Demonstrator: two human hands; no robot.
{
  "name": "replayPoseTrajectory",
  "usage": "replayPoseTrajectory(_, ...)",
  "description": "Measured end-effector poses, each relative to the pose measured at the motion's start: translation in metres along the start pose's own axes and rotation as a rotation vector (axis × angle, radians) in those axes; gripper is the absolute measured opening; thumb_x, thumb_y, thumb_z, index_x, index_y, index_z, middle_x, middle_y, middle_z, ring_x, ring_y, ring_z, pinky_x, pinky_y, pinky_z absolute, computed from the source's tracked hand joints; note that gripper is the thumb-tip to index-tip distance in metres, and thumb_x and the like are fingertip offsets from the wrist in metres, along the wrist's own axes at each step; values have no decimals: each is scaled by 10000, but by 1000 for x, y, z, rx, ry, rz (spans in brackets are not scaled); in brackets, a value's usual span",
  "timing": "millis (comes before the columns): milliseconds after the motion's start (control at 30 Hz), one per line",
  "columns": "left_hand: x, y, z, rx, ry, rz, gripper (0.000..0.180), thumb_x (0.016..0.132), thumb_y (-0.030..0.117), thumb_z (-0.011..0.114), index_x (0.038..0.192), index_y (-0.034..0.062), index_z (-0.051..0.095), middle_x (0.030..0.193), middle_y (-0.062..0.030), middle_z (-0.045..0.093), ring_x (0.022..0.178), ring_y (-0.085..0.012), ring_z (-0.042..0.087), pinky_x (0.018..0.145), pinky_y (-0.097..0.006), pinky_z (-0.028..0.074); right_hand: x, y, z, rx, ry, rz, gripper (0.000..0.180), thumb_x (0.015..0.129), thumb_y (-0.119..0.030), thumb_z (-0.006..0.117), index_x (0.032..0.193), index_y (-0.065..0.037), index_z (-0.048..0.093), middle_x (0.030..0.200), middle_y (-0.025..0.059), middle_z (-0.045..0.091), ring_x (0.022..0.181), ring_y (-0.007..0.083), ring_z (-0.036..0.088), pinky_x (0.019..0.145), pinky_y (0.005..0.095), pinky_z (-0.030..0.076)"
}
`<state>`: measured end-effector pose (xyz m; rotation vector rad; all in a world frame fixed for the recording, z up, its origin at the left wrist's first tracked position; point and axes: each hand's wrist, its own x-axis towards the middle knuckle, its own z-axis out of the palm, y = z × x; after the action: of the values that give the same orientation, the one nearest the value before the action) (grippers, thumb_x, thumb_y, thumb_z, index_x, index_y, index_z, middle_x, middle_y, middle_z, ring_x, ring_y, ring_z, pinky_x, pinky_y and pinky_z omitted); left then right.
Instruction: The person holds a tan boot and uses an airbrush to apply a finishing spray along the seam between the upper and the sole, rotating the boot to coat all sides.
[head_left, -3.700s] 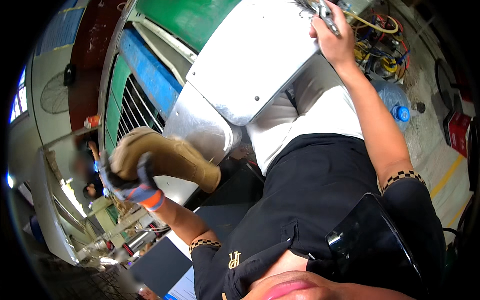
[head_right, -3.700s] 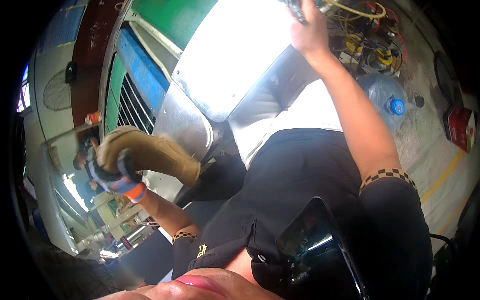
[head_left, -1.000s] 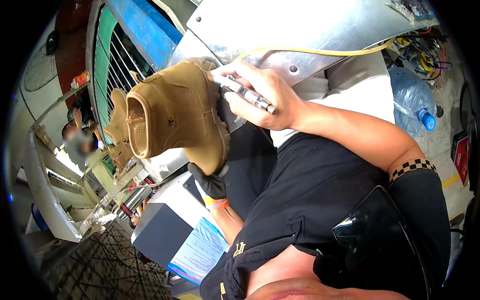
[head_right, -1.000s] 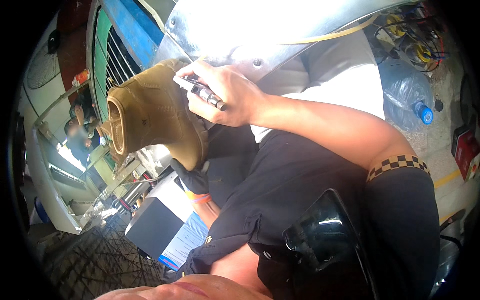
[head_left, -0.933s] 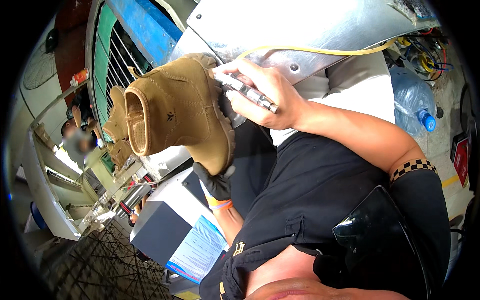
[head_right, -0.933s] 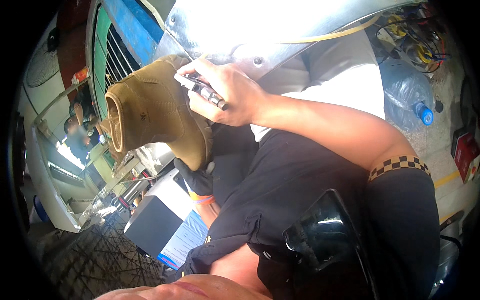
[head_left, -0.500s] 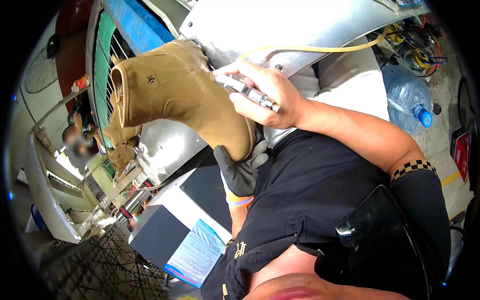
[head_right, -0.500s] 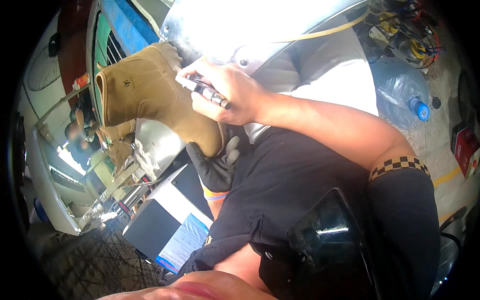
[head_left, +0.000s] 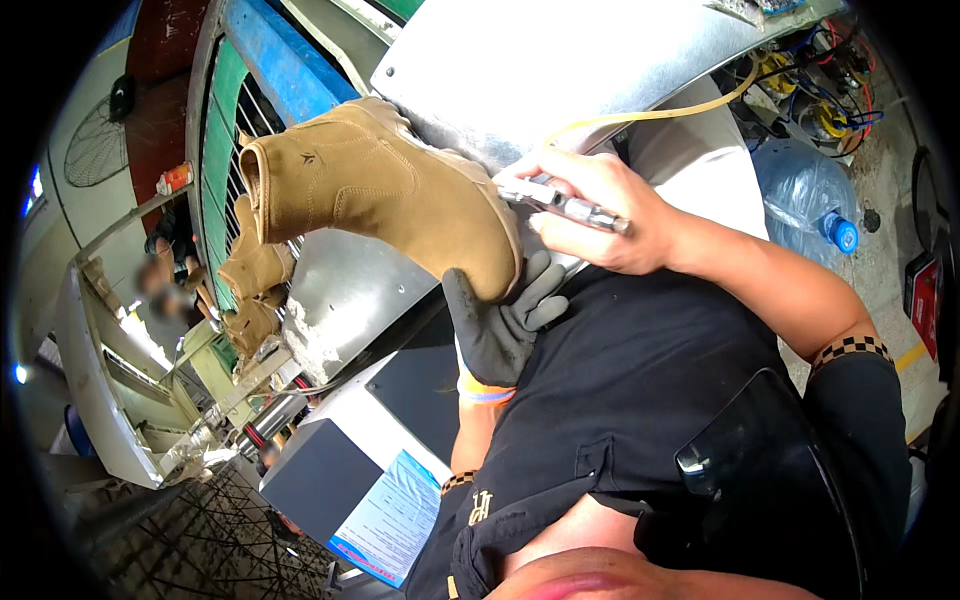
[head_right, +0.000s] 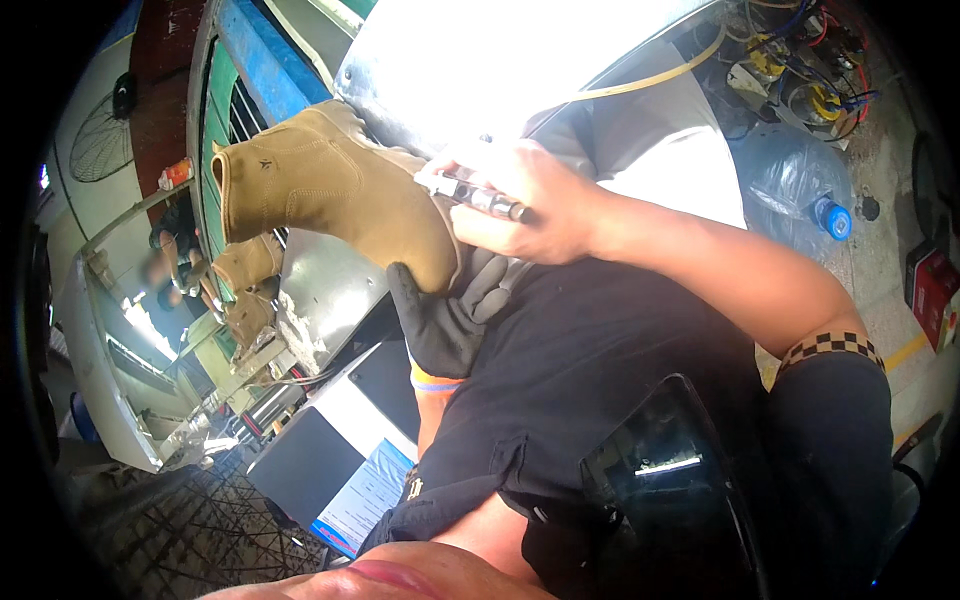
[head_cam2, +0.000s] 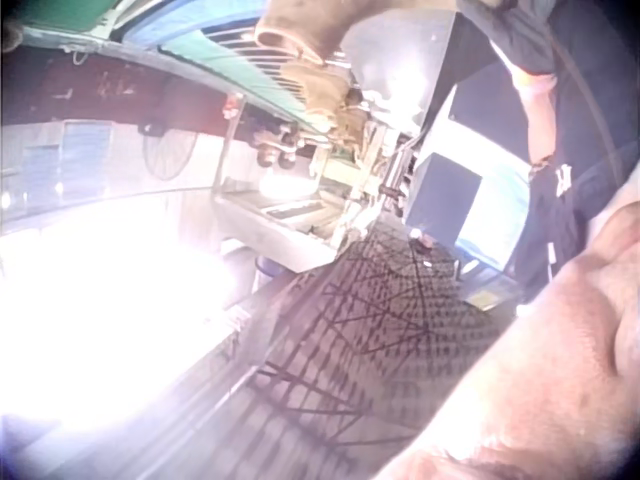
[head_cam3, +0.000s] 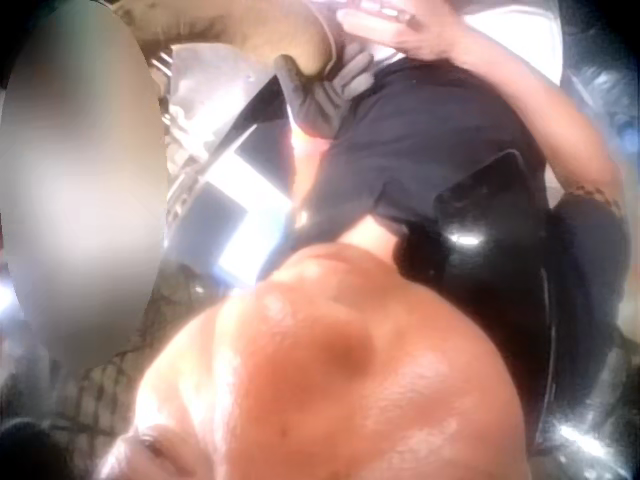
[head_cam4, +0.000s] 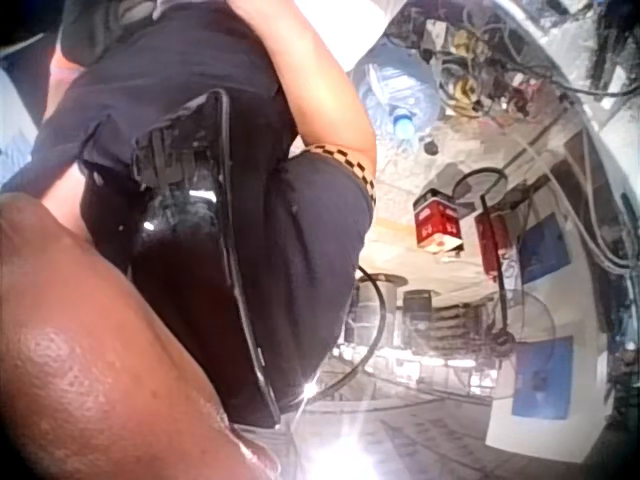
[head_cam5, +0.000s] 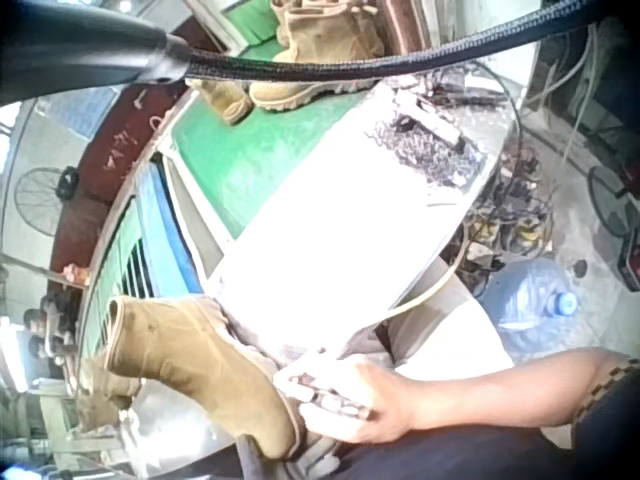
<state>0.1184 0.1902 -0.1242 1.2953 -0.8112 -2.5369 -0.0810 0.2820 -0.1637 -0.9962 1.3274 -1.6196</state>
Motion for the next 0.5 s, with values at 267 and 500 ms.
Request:
replayPoseTrajectory(267,17,1,21,-64,-183,-168,906,917,731,326,1412,-25,381,1341,-256,528,1207,-371,568,910,-459,555,-17,-28,-25,-16,-58,115,345,828,-103,591,1162,-20,571,649,-1,538,586,78,495,579,263,407)
replayPoseTrajectory(500,42,0,42,-111,-355,-267,970,890,775,289,1508,32,204,1384,-260,488,1256,-371,530,964,-468,521,-6,-49,-44,-300,-32,54,280,828,-137,622,1065,1,570,733,58,505,659,138,485,601,305,400)
